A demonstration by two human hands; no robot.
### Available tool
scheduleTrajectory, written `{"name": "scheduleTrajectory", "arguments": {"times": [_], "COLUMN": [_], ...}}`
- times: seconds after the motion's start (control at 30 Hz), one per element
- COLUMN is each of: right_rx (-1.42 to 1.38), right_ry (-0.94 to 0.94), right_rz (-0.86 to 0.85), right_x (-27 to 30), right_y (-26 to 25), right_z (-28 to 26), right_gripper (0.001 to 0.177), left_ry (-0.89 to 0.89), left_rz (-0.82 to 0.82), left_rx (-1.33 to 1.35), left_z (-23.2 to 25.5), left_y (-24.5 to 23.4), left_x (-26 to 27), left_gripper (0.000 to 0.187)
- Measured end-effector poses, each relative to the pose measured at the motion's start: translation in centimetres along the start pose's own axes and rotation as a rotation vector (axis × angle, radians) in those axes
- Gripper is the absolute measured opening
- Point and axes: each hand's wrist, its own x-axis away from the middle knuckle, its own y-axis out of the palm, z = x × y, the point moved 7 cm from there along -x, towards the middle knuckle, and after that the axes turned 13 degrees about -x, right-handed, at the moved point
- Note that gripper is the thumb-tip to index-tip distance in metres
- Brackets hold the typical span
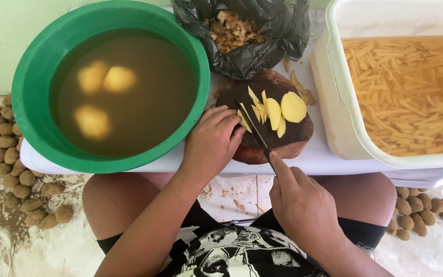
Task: Peeling a potato with a knife and then slicing it into thin rounds on a wooden cutting block.
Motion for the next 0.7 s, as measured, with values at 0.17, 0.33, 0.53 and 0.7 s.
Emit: {"name": "scheduleTrajectory", "arguments": {"times": [0.17,0.33,0.53,0.7], "right_rx": [0.011,-0.004,0.000,0.055], "right_ry": [0.005,-0.002,-0.036,-0.066], "right_rz": [-0.009,-0.015,-0.009,-0.013], "right_x": [0.08,0.08,0.16,0.16], "right_y": [0.23,0.08,0.25,0.45], "right_z": [0.07,-0.11,-0.08,0.02], "right_gripper": [0.050,0.048,0.048,0.046], "left_ry": [-0.004,0.007,0.013,0.018], "left_rz": [0.002,-0.023,-0.009,-0.008], "left_rx": [0.010,-0.024,-0.022,-0.028], "left_z": [-0.14,-0.06,0.02,0.06], "left_y": [0.05,0.27,0.17,0.11], "left_x": [-0.08,0.00,-0.08,-0.15], "left_gripper": [0.016,0.017,0.017,0.016]}}
